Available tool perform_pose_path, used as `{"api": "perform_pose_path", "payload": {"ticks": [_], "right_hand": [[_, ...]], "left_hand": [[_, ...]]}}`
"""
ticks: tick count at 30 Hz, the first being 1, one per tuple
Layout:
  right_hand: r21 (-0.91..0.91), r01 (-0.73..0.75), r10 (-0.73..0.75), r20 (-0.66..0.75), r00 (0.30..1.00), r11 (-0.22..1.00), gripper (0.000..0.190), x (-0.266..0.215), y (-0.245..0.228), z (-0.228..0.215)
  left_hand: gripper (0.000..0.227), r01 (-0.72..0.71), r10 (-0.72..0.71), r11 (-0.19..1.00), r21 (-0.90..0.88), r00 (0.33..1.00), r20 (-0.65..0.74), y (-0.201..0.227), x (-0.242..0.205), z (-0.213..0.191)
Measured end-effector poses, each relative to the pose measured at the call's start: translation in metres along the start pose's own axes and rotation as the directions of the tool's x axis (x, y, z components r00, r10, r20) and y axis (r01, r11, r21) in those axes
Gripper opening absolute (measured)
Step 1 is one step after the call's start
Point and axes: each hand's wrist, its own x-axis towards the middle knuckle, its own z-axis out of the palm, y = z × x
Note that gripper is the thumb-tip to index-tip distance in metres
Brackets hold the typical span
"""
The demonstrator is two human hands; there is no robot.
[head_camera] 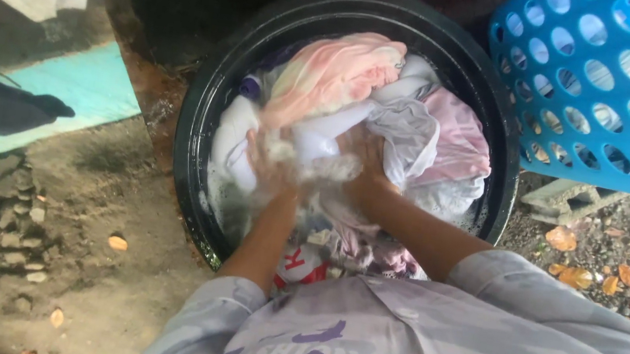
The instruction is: Hand washing various items of clothing in a basin with soapy water.
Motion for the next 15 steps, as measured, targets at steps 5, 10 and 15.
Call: {"api": "perform_pose_path", "payload": {"ticks": [5,10,15], "right_hand": [[0.172,-0.054,0.032,0.129,0.991,0.984,0.083,0.012,0.012,0.011],[0.301,-0.083,0.027,0.187,0.982,0.95,0.076,0.037,0.058,0.026],[0.008,-0.199,0.193,0.222,0.956,0.98,0.033,0.056,-0.005,-0.024]], "left_hand": [[0.076,-0.188,0.056,0.883,0.43,0.952,0.301,-0.03,0.025,0.07],[0.059,-0.116,0.114,0.993,-0.019,0.91,0.399,-0.042,0.05,0.061],[0.114,0.092,0.12,0.679,-0.728,0.965,0.234,-0.012,0.023,-0.031]]}}
